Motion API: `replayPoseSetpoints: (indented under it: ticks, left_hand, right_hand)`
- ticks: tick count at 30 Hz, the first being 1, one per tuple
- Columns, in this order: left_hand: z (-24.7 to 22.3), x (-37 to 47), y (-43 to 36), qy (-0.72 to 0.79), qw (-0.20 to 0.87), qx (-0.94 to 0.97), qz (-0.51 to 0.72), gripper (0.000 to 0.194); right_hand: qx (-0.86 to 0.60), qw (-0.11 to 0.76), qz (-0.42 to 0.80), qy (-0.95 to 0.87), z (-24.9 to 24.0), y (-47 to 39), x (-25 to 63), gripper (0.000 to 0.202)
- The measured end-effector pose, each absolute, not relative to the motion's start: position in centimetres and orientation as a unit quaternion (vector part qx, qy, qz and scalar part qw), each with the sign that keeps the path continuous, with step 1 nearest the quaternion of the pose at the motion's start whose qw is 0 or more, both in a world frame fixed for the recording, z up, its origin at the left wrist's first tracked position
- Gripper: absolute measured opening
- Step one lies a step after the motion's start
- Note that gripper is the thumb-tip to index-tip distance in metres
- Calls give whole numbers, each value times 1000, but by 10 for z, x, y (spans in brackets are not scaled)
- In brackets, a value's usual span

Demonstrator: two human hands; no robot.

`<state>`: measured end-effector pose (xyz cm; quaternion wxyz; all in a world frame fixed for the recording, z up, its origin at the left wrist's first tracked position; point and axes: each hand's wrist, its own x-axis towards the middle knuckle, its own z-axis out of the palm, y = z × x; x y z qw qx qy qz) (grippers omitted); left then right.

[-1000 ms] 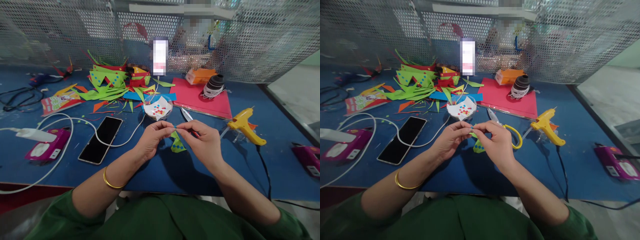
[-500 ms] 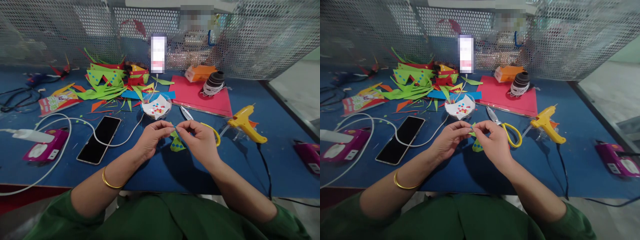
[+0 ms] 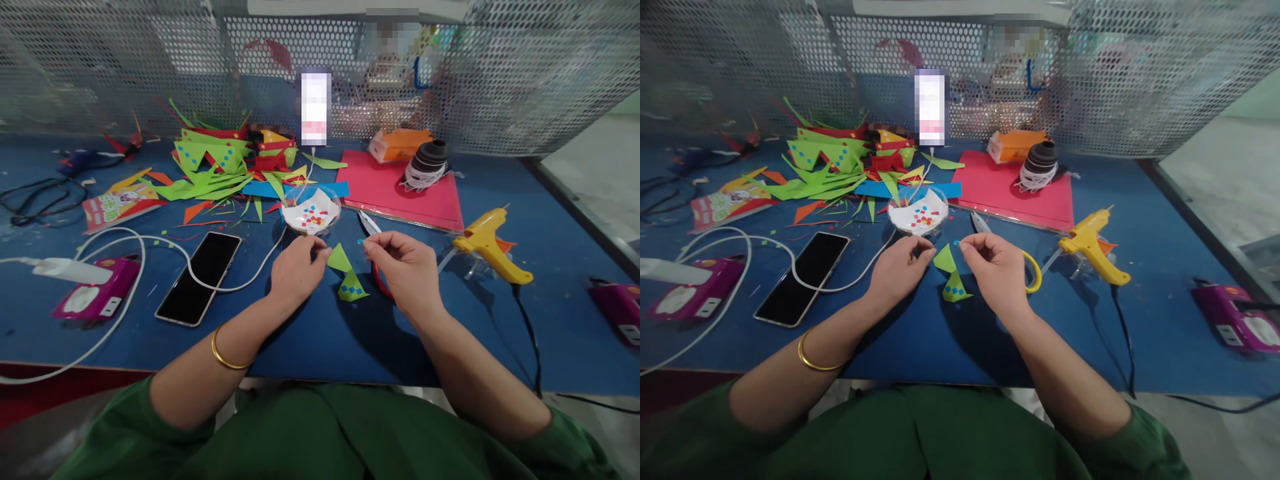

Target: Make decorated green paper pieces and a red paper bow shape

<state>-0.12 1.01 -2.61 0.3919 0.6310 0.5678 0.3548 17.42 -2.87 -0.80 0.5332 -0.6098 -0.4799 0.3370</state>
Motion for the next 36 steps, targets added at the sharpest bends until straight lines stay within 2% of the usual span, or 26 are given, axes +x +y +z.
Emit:
replayPoseSetpoints:
  ticks: [6, 9, 15, 19, 24, 32, 36]
  left_hand:
    - [-29, 10, 13, 591, 340, 665, 305, 17]
    - [-30, 14, 12, 591, 309, 691, 280, 14]
    - [-31, 9, 8, 569, 308, 697, 308, 8]
    - [-27, 0, 9, 574, 358, 678, 289, 16]
    - [-30, -5, 12, 557, 403, 667, 286, 15]
    - [-30, -2, 11, 540, 418, 677, 274, 14]
    - [-25, 0, 9, 538, 513, 622, 247, 15]
  right_hand:
    - [-612, 514, 350, -488, -12, -25, 175, 15]
    - [-609, 503, 365, -493, -14, -25, 173, 15]
    - [-609, 498, 419, -453, -19, -24, 175, 17]
    - [-621, 445, 449, -463, -18, -25, 180, 21]
    - [-627, 351, 402, -567, -20, -28, 183, 17]
    - [-639, 324, 350, -604, -25, -26, 178, 13]
    - [-643, 330, 356, -592, -24, -25, 178, 14]
